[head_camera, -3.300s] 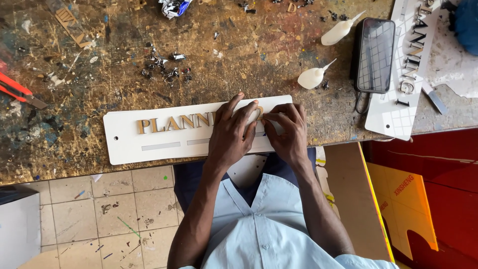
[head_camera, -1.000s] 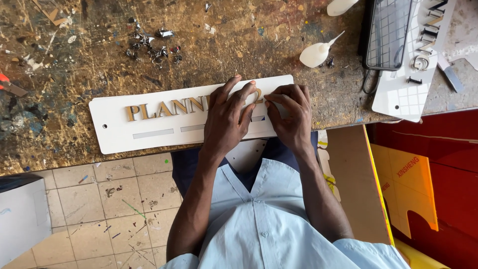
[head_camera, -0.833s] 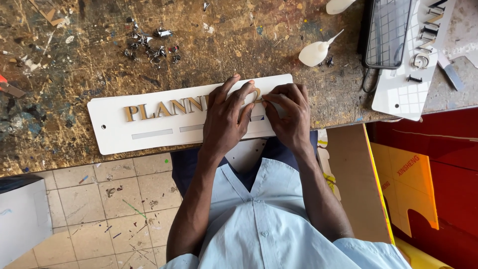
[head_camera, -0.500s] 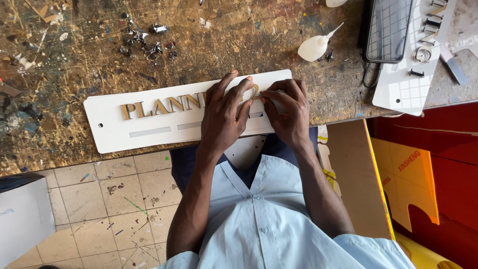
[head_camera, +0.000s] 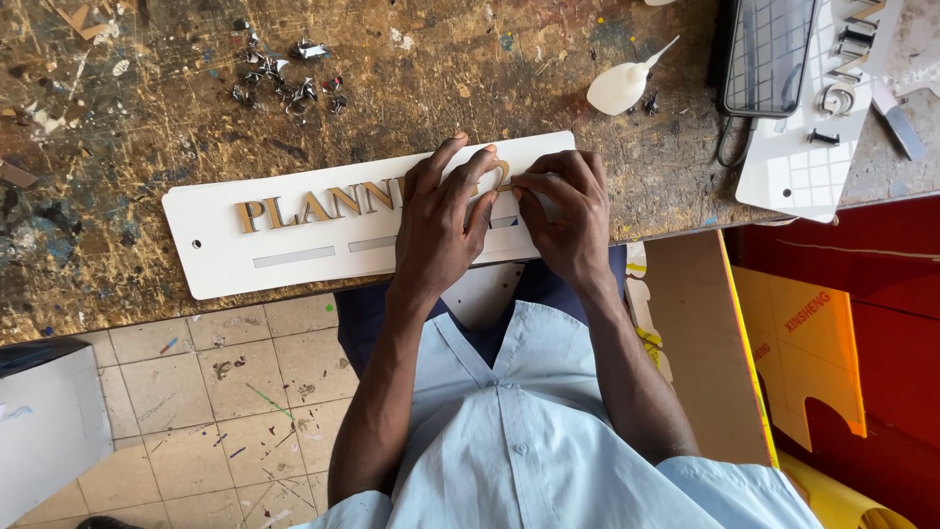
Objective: Applying glue to the back of plastic letters and placing them into a sign board template to assemble a sign.
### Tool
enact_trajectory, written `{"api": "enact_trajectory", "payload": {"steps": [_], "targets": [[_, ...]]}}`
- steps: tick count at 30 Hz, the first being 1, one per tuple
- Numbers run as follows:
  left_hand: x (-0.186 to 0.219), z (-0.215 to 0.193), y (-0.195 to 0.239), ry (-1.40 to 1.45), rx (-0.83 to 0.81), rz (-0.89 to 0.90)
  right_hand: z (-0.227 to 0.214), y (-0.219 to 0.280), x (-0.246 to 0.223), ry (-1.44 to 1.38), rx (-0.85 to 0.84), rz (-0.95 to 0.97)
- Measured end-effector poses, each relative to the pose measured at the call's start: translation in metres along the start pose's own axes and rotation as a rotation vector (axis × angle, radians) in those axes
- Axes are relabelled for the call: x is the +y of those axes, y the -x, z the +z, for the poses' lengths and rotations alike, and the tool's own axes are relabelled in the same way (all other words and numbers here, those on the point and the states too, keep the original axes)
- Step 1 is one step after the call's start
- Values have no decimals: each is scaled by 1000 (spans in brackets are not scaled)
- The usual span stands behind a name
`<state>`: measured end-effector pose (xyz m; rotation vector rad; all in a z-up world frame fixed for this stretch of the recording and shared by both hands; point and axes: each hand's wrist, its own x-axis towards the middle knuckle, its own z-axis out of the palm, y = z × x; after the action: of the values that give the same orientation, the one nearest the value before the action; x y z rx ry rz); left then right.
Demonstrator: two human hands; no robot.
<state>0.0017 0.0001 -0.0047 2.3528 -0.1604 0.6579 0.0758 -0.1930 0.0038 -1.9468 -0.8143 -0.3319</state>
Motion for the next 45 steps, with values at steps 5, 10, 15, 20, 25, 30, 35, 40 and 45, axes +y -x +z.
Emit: {"api": "enact_trajectory", "payload": {"steps": [5, 10, 15, 20, 25, 30, 35, 40, 45], "targets": [[0, -1, 0, 0, -2, 3, 1, 0, 1, 3, -3, 1], [1, -3, -1, 9, -6, -3, 1, 1, 3, 3, 1, -1], [1, -2, 0, 9, -10, -8, 0, 1, 1, 5, -3, 3], [1, 0, 0, 6, -8, -9, 1, 1, 2, -3, 7, -10], [0, 0, 0, 4, 2, -7, 2, 2, 4, -6, 4, -14], [-1, 2, 1, -2, -2, -4, 2, 2, 5, -12, 4, -20], [1, 0, -1, 11, 0, -7, 2, 1, 4, -8, 8, -25], [1, 0, -1, 3, -2, -1, 2, 1, 4, -8, 12, -23], [0, 1, 0, 2, -7, -3, 2, 1, 3, -1, 5, -20]]}}
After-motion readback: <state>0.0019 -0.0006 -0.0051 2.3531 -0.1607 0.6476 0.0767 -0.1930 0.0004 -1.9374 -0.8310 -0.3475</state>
